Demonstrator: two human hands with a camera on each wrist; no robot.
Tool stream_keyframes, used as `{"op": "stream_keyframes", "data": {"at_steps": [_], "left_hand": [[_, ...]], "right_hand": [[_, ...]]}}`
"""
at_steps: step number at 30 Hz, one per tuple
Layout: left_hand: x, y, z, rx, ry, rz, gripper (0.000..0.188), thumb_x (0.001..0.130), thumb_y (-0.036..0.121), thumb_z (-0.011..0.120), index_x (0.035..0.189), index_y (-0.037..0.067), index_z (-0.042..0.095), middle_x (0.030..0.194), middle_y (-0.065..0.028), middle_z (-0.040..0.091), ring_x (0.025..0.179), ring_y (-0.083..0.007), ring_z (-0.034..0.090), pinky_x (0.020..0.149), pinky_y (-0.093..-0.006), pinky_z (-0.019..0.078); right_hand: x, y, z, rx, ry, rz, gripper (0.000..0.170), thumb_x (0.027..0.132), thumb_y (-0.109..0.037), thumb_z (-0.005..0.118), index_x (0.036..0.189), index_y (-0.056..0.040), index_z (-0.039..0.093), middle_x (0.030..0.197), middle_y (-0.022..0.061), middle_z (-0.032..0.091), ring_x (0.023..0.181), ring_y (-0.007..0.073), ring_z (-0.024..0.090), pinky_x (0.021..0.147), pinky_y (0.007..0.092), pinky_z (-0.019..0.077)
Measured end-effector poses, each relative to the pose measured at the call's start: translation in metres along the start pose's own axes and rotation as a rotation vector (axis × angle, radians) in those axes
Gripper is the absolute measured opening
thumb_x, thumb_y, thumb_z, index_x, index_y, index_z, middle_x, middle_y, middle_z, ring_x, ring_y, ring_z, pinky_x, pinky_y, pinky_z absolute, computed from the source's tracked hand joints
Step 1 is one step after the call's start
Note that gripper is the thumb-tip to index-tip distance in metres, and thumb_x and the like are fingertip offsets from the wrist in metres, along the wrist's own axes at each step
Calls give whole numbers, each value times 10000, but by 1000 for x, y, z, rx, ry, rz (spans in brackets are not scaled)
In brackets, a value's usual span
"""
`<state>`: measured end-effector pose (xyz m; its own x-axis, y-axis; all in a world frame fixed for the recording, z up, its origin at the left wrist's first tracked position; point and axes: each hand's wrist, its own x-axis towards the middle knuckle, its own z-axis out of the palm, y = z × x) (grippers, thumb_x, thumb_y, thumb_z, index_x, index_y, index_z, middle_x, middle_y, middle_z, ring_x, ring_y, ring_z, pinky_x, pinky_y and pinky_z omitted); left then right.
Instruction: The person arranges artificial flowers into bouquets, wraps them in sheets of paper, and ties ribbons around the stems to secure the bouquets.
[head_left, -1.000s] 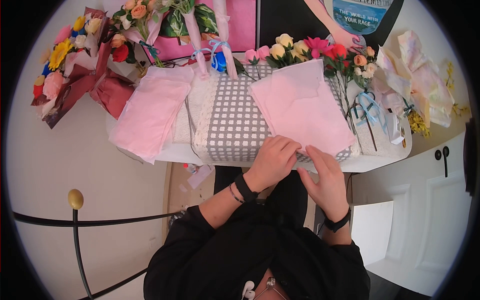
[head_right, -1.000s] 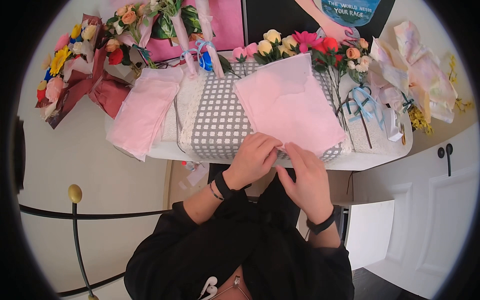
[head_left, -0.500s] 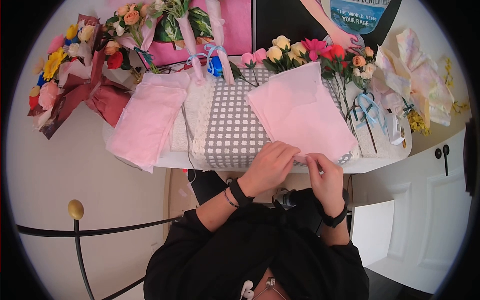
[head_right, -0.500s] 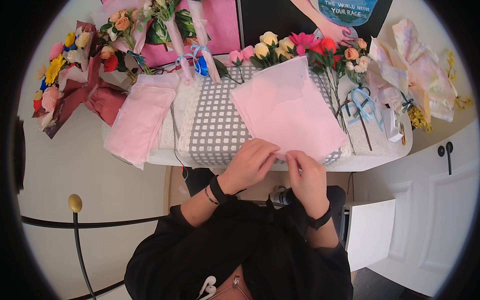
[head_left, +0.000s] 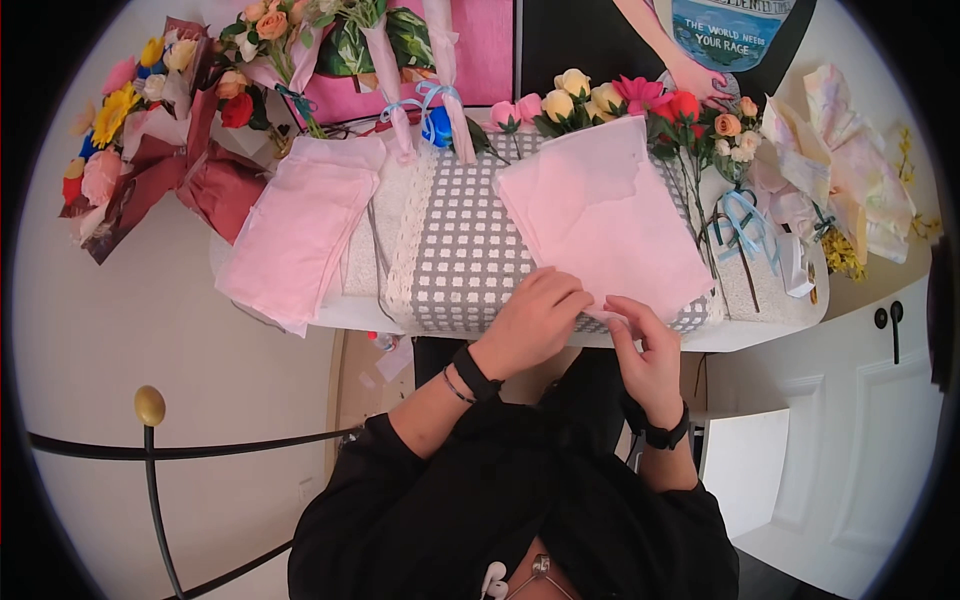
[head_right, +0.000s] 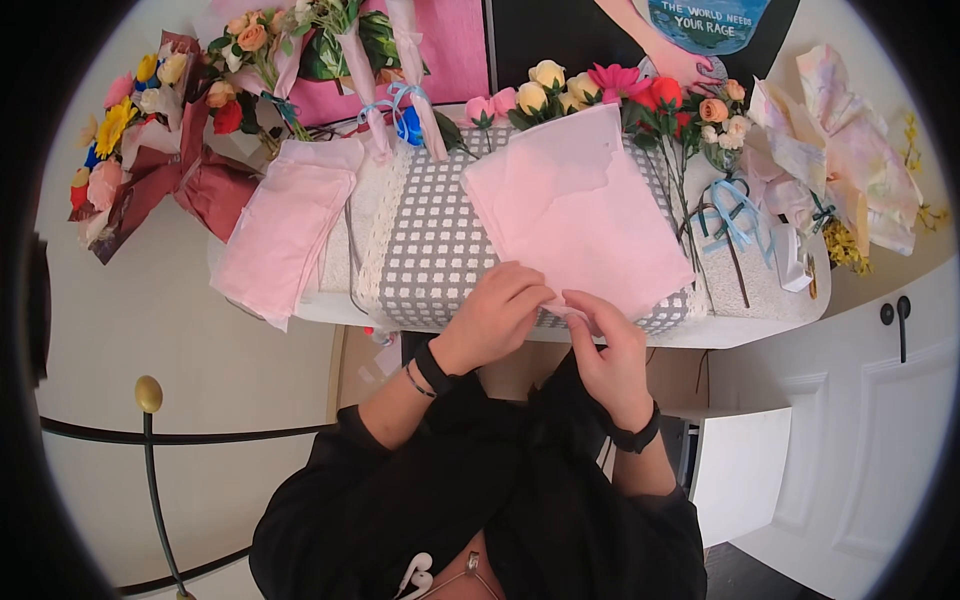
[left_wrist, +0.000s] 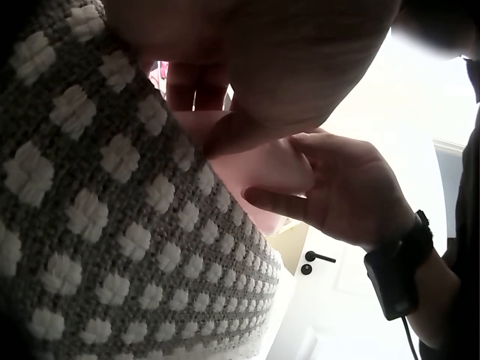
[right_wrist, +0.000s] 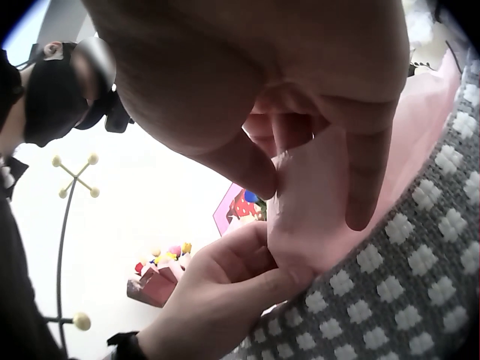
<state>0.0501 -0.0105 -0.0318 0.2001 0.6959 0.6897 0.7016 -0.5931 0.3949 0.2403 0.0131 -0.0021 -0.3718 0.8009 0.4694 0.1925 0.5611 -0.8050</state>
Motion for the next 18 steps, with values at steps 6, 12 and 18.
{"op": "stream_keyframes", "data": {"at_steps": [6, 12, 18], "left_hand": [[0, 6, -7, 51, -57, -60, 279, 744, -2, 659, 1012, 61, 612, 1026, -88, 622, 1070, -261, 605, 1005, -466, 436], [-1, 11, -1, 80, -23, -2, 328, 770, 48, 665, 1094, 69, 615, 1064, -79, 622, 1087, -249, 591, 1018, -473, 421], [7, 8, 4, 135, 9, 66, 361, 746, 46, 672, 1100, 44, 604, 1072, -95, 598, 1055, -275, 582, 960, -428, 448]], "right_hand": [[-2, 1, 3, -94, 14, 117, 225, 906, -18, 625, 1129, -20, 656, 838, 113, 685, 700, 148, 648, 625, 261, 497], [6, 11, 5, 16, 46, 238, 208, 951, -18, 572, 1148, -26, 640, 709, -36, 467, 632, 32, 430, 546, 202, 355], [21, 2, 2, 148, 14, 386, 227, 964, -10, 516, 1171, -1, 610, 796, -7, 514, 692, 45, 523, 591, 213, 540]]}}
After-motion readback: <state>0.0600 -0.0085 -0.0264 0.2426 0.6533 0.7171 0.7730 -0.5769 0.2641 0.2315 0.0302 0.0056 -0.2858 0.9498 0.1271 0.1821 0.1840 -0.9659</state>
